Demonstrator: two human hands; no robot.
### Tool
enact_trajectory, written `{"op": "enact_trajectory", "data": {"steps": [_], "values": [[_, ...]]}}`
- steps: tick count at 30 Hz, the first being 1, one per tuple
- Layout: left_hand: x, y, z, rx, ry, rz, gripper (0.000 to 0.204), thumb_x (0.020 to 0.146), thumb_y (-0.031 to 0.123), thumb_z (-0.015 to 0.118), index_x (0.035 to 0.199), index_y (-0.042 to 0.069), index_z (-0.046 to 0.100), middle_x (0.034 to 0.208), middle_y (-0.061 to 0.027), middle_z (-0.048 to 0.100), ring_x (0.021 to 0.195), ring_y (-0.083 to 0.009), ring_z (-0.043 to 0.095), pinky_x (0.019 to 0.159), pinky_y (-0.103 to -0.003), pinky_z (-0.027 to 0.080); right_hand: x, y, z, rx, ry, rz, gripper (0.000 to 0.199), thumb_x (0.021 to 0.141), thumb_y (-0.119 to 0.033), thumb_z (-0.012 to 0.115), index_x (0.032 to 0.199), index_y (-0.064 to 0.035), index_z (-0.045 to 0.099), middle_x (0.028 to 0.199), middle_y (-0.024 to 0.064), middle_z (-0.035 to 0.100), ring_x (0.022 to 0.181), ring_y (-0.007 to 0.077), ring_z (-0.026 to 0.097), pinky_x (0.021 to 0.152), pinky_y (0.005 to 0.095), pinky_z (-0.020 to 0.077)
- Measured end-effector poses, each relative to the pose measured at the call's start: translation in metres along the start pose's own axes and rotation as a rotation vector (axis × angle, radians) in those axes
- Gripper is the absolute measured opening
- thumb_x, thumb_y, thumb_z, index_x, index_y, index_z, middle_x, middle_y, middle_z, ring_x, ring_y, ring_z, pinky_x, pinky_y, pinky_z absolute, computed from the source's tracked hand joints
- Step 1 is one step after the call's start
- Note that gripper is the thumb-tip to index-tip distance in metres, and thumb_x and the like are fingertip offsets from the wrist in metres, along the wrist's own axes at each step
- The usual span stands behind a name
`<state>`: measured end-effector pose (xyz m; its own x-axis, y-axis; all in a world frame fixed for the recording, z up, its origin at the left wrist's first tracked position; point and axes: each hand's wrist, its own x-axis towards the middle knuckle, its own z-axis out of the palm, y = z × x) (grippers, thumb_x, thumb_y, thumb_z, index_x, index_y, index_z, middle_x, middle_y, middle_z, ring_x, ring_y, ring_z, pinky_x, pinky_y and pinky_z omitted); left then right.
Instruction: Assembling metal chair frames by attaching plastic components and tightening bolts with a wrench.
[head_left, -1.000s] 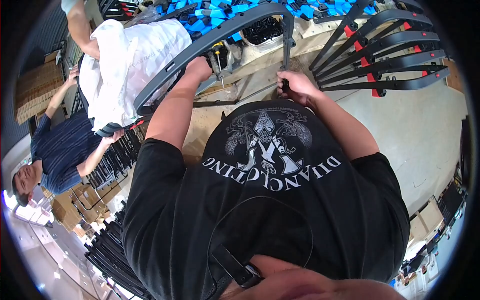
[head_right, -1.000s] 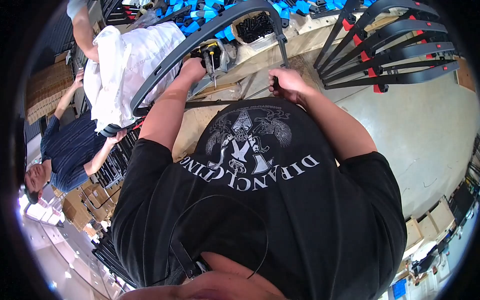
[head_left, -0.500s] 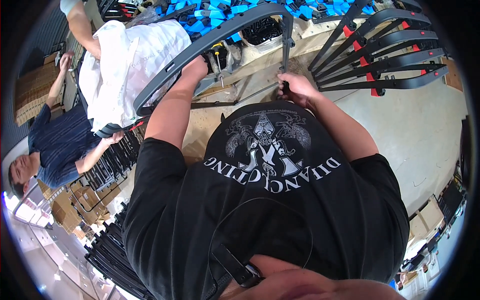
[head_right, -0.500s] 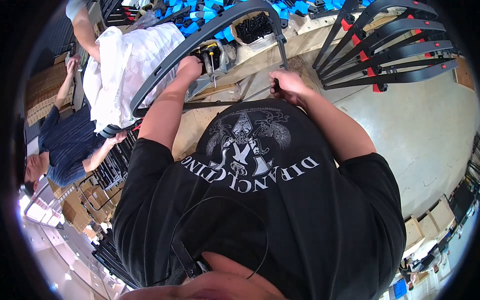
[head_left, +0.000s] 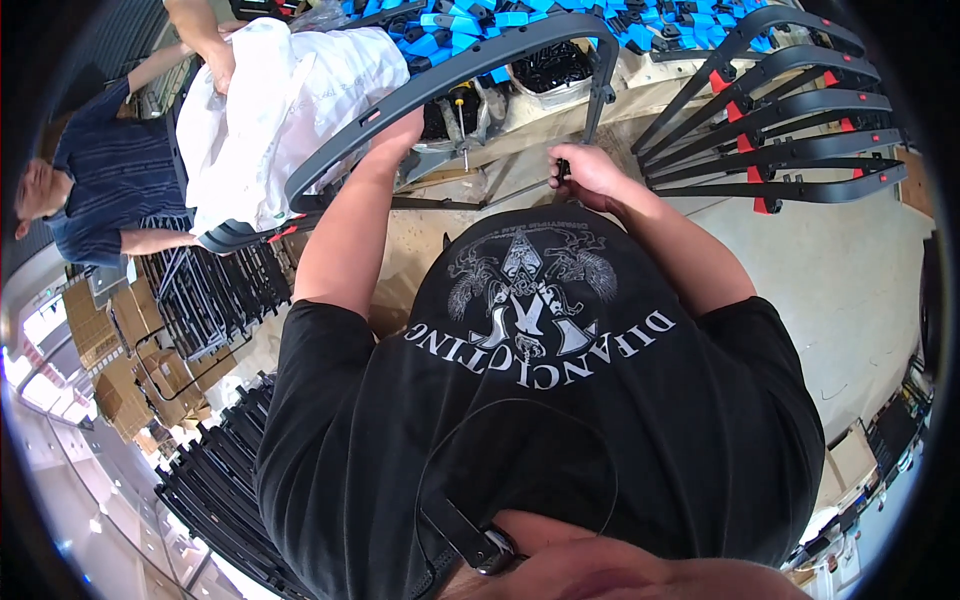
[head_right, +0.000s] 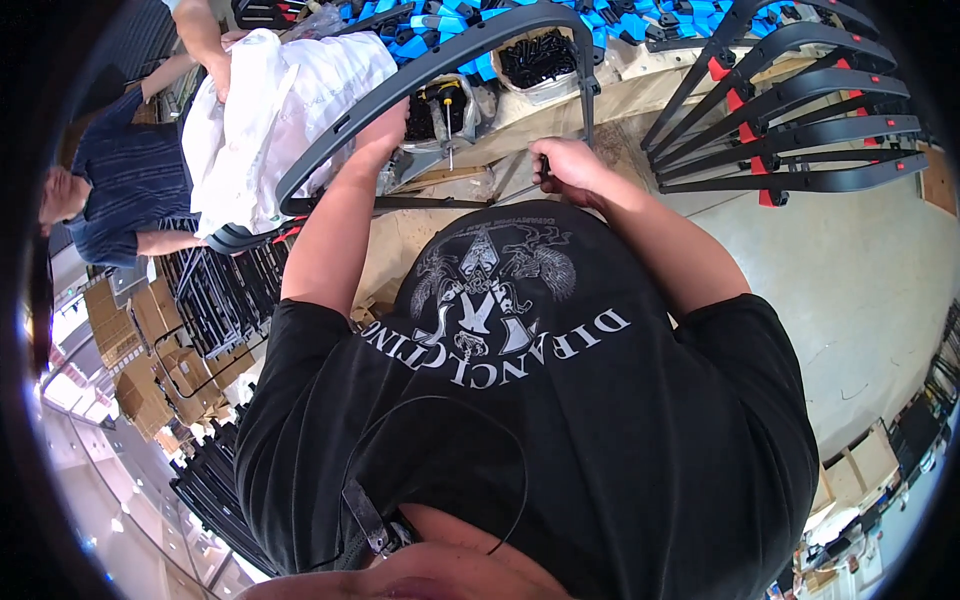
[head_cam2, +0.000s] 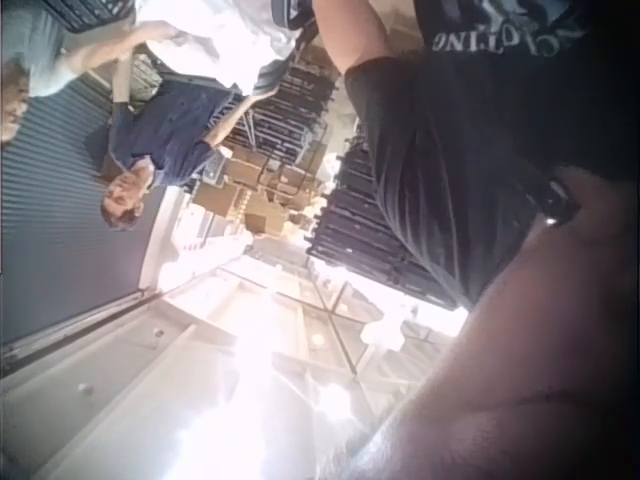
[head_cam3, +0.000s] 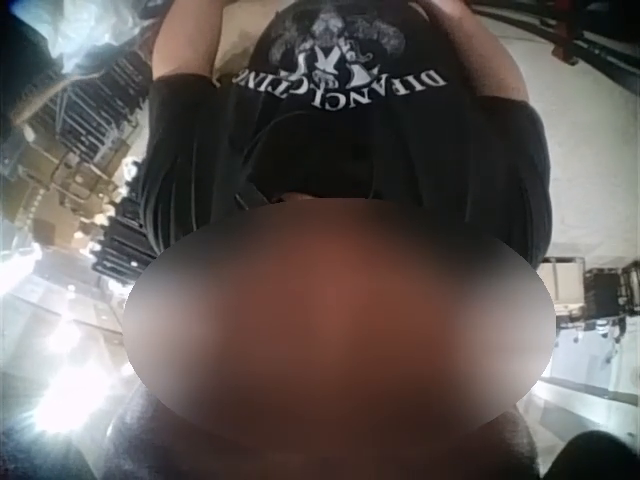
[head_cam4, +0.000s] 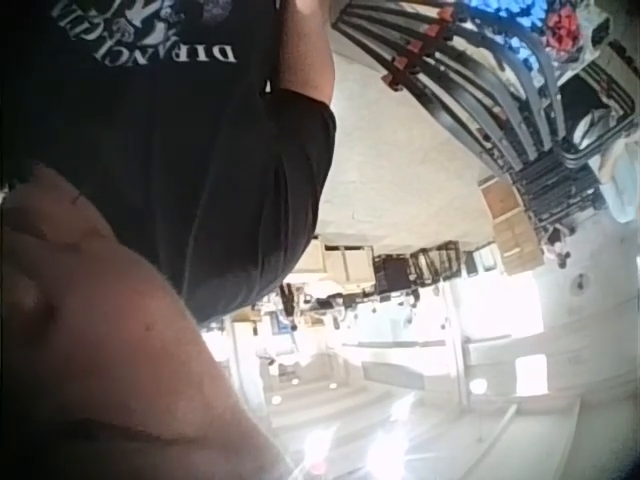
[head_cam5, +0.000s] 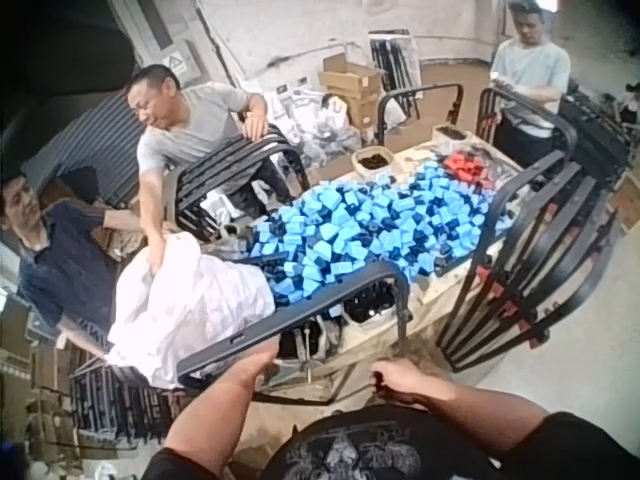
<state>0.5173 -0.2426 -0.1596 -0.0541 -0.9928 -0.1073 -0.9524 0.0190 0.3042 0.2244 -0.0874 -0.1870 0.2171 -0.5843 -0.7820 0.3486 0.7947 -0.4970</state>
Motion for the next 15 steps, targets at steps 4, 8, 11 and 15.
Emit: {"op": "enact_trajectory", "data": {"steps": [4, 8, 11, 15], "values": [[0.022, -0.003, 0.002, -0.252, -0.080, 0.051, 0.045, 0.098, 0.043, 0.047, 0.120, 0.010, 0.070, 0.119, -0.0218, 0.069, 0.112, -0.0417, 0.066, 0.100, -0.052, 0.050, -0.002, -0.002, 0.003, -0.017, -0.014, 0.014, 0.012, 0.097, -0.022, 0.059, 0.098, -0.0097, 0.063, 0.082, 0.0009, 0.058, 0.071, 0.0169, 0.059, 0.059, 0.0308, 0.0452], [0.008, -0.012, 0.026, 0.265, 0.001, 0.038, 0.047, 0.094, 0.049, 0.056, 0.116, 0.011, 0.072, 0.105, -0.0116, 0.074, 0.098, -0.0242, 0.070, 0.090, -0.039, 0.052, -0.003, -0.003, -0.001, 0.015, -0.014, 0.013, 0.013, 0.097, -0.022, 0.059, 0.097, -0.0097, 0.062, 0.080, 0.0009, 0.058, 0.070, 0.0169, 0.059, 0.059, 0.0314, 0.0453], [0.009, -0.015, 0.040, -0.256, -0.106, -0.027, 0.044, 0.095, 0.047, 0.059, 0.121, 0.014, 0.071, 0.109, -0.0062, 0.074, 0.100, -0.0233, 0.068, 0.090, -0.034, 0.049, -0.005, 0.001, -0.005, 0.033, 0.008, 0.014, 0.013, 0.097, -0.022, 0.060, 0.095, -0.0100, 0.062, 0.079, 0.0008, 0.057, 0.069, 0.0168, 0.059, 0.059, 0.0315, 0.0451], [0.009, 0.063, 0.020, -0.328, -0.205, 0.042, 0.045, 0.096, 0.046, 0.060, 0.125, 0.013, 0.069, 0.112, -0.0084, 0.074, 0.103, -0.0256, 0.068, 0.093, -0.038, 0.049, -0.005, 0.013, -0.016, 0.019, 0.071, 0.052, 0.015, 0.099, -0.026, 0.058, 0.095, -0.0114, 0.059, 0.080, 0.0003, 0.056, 0.070, 0.0168, 0.057, 0.061, 0.0326, 0.0445]]}}
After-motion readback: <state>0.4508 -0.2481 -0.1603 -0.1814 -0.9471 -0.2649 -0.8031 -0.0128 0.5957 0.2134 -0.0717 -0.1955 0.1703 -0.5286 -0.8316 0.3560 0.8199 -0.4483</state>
